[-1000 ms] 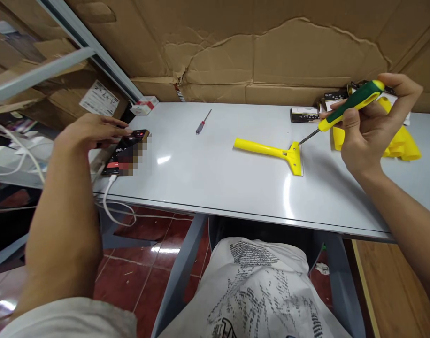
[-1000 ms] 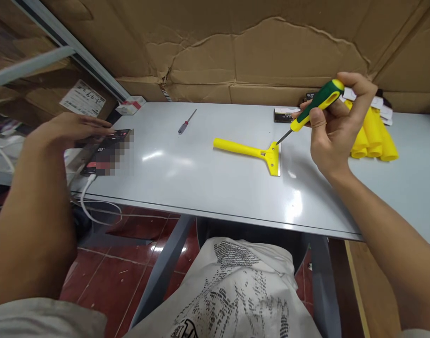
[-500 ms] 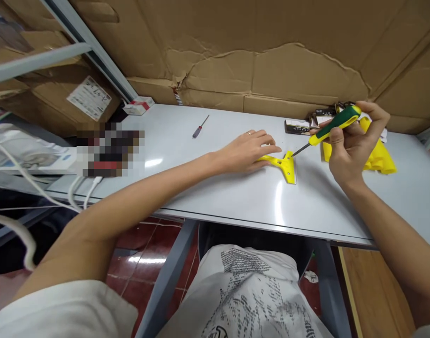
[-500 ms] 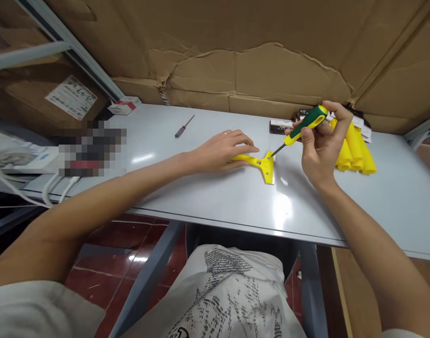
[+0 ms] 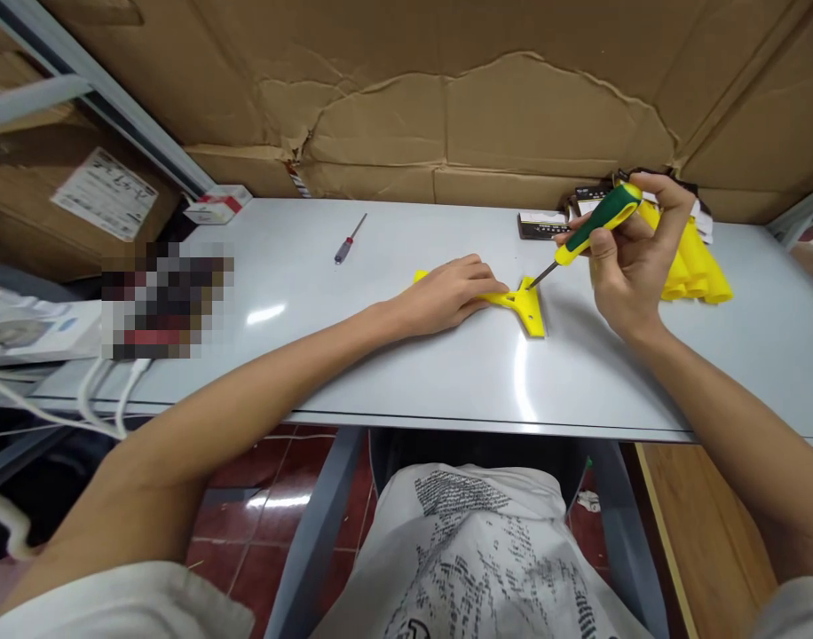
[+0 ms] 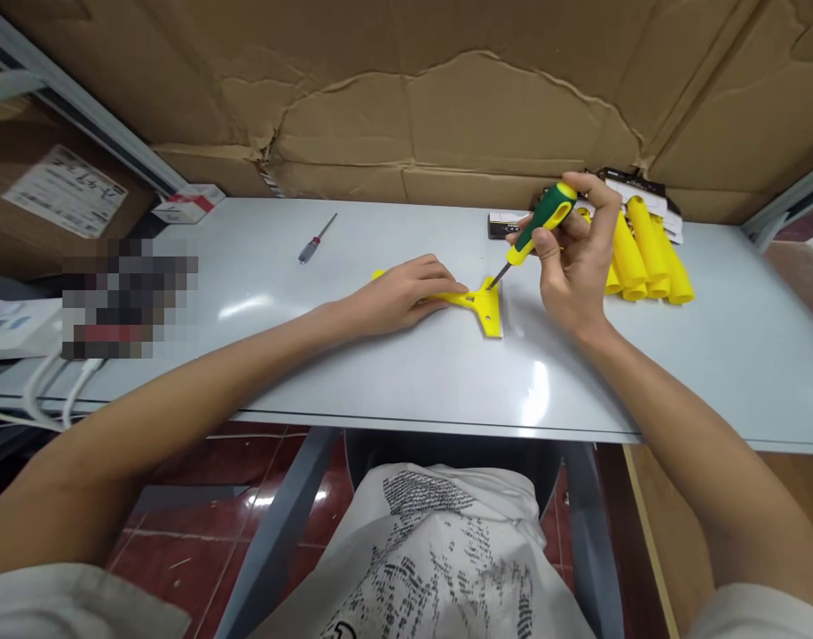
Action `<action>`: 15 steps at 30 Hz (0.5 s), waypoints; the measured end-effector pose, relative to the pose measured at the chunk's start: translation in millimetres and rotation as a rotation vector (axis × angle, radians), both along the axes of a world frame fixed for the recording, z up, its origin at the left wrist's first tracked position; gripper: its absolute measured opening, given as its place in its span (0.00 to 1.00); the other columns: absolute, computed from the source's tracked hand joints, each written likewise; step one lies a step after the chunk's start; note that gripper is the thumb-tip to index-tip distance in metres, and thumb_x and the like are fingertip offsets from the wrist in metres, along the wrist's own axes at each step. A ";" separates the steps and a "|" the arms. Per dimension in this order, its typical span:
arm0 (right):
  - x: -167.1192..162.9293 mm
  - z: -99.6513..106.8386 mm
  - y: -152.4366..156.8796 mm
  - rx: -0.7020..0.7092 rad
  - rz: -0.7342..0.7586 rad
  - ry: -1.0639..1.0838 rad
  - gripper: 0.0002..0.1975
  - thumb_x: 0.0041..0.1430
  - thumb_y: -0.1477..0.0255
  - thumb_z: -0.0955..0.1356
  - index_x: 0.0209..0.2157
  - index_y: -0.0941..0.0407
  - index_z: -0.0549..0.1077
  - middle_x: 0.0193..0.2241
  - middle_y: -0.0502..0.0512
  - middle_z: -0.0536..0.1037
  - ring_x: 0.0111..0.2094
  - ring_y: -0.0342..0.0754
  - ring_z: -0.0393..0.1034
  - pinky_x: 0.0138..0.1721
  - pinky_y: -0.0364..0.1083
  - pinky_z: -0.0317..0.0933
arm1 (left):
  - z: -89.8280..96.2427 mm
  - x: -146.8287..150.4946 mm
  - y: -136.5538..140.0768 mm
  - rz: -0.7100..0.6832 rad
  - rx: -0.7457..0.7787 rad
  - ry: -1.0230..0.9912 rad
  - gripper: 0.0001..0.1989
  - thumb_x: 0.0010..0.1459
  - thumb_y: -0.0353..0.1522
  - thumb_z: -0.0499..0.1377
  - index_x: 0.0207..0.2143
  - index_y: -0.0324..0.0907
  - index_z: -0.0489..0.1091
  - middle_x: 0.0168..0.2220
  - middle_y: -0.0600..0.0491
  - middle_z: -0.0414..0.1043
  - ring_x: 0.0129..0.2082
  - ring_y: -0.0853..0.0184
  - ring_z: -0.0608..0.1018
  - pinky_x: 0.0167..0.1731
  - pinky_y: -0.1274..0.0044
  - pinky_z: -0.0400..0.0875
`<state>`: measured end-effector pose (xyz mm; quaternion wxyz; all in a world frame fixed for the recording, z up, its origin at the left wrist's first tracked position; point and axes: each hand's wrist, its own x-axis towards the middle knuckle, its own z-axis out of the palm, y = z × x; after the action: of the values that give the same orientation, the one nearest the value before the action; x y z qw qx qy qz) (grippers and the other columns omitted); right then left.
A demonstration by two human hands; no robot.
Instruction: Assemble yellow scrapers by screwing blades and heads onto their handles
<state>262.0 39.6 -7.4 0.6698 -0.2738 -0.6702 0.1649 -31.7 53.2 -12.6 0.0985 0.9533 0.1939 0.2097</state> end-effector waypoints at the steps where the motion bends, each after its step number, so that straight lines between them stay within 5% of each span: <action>1: 0.5 -0.9 1.1 0.011 0.004 0.009 0.30 0.66 0.52 0.79 0.63 0.30 0.67 0.47 0.49 0.85 0.47 0.57 0.88 0.51 0.63 0.87 | -0.4 0.3 0.0 0.001 0.002 -0.001 0.18 0.80 0.33 0.53 0.63 0.43 0.78 0.52 0.42 0.82 0.53 0.55 0.77 0.54 0.64 0.77; 8: 0.6 0.1 -0.3 -0.018 -0.002 -0.039 0.26 0.70 0.54 0.76 0.64 0.30 0.66 0.46 0.48 0.86 0.46 0.57 0.88 0.50 0.63 0.87 | -2.6 1.2 1.4 0.005 0.028 -0.005 0.18 0.80 0.33 0.53 0.63 0.44 0.78 0.51 0.44 0.81 0.53 0.57 0.77 0.54 0.65 0.77; 15: -2.5 14.7 -0.6 -0.135 0.102 -0.045 0.26 0.64 0.44 0.77 0.58 0.28 0.67 0.46 0.46 0.87 0.46 0.61 0.87 0.55 0.77 0.83 | -2.1 1.1 3.1 -0.010 0.019 -0.006 0.18 0.79 0.32 0.54 0.62 0.45 0.79 0.51 0.43 0.82 0.52 0.57 0.78 0.54 0.64 0.78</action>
<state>259.5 39.1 7.3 0.6253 -0.2877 -0.6854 0.2375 -30.6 56.3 -14.7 0.0912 0.9545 0.1870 0.2137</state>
